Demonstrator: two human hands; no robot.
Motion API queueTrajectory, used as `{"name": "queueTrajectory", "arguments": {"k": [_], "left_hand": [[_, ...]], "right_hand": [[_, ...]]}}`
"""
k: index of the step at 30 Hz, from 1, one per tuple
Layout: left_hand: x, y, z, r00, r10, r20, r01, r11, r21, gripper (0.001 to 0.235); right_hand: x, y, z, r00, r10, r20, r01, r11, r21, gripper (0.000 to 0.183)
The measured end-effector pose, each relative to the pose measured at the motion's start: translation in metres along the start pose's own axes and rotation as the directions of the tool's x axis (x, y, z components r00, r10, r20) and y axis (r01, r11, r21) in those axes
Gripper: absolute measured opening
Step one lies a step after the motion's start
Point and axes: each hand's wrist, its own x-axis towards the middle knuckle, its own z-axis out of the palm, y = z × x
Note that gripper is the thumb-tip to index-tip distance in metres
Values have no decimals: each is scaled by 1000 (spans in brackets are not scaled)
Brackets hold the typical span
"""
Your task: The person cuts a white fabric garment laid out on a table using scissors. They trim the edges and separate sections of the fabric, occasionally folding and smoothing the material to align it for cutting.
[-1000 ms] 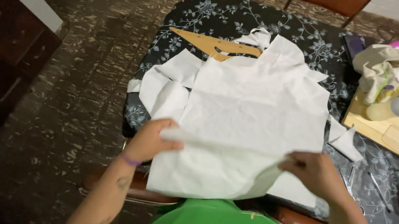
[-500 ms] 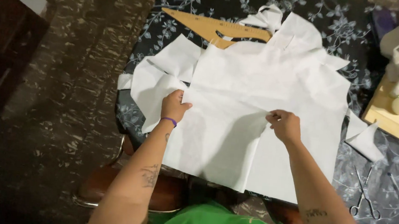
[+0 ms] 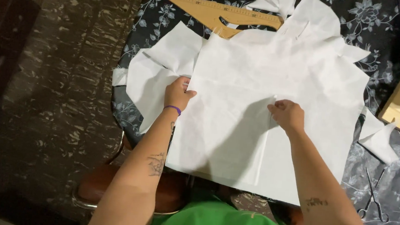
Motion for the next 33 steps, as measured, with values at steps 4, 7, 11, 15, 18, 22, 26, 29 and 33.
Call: {"name": "queueTrajectory", "arguments": {"k": [4, 7, 11, 15, 18, 22, 26, 29, 33], "left_hand": [[-23, -3, -10, 997, -1, 78, 4, 999, -32, 60], [-52, -25, -16, 990, -21, 138, 27, 999, -39, 67], [-114, -36, -34, 969, -117, 219, 121, 993, -6, 68], [-141, -72, -38, 963, -133, 235, 136, 991, 5, 68], [-159, -96, -41, 955, -184, 234, 184, 983, 20, 67], [-177, -115, -44, 939, -236, 251, 237, 971, 26, 68], [-183, -123, -48, 959, -182, 216, 187, 982, -1, 64], [-177, -137, -44, 963, -173, 207, 179, 984, -11, 66], [-176, -146, -39, 960, -175, 218, 180, 984, -4, 66]], "right_hand": [[-28, 25, 3, 985, 151, 83, -157, 985, 73, 49], [-66, 57, 16, 967, 207, 151, -207, 978, -17, 49], [-131, 80, 32, 924, 310, 225, -272, 944, -186, 54], [-176, 96, 58, 904, 364, 224, -348, 931, -107, 54], [-199, 81, 61, 889, 417, 187, -393, 907, -154, 54], [-211, 89, 75, 893, 424, 151, -406, 904, -135, 58], [-214, 101, 84, 882, 447, 150, -434, 894, -115, 60], [-225, 94, 77, 890, 434, 141, -424, 900, -100, 56], [-240, 93, 77, 900, 417, 126, -409, 909, -80, 57]]}}
